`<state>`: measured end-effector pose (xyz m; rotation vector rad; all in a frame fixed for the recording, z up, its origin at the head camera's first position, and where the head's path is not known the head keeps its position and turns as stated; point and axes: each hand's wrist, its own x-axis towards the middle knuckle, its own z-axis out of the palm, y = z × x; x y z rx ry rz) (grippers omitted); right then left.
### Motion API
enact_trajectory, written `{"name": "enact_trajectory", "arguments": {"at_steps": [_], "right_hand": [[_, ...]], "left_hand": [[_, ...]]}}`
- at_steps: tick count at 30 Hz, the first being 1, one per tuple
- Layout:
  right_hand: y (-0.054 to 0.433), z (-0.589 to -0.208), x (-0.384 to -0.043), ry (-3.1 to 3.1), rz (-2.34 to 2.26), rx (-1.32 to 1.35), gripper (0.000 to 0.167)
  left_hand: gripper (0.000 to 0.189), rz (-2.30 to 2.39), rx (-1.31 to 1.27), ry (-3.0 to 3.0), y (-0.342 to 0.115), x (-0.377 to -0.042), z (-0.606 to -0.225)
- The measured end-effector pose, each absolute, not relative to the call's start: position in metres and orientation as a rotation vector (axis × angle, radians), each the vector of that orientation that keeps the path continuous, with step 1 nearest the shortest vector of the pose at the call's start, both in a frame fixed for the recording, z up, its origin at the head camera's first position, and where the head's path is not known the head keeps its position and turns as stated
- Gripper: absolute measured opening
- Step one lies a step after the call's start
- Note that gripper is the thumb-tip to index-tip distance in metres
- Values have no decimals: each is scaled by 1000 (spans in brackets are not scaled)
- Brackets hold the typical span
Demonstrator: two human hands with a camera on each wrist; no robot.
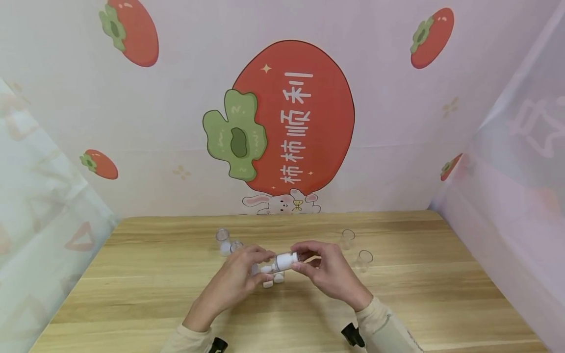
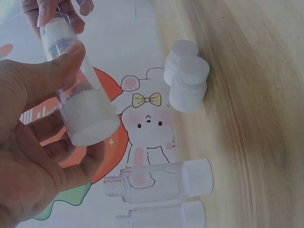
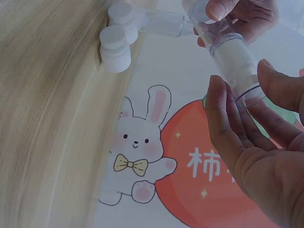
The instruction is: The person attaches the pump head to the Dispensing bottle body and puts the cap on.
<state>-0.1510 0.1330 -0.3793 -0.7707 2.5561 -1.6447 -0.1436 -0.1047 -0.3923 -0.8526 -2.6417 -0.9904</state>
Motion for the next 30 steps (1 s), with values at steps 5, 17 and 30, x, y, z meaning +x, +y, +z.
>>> {"name": "enact_trajectory", "arguments": {"at_steps": [5,17,30], "right_hand": [[134,-379,-152,2575,-1637,-839,26],[134,-379,-148,2597,-1632,-896,26],[132,-385,-152,2636,-1695,-807,28]], "left_hand": [[36,-1031,-897,-2643,-106,-145,-392],[34,-1193,-934,-2650,-110,-147,-392],[34,-1134,-791,-2584,-99,-144,-394]]}}
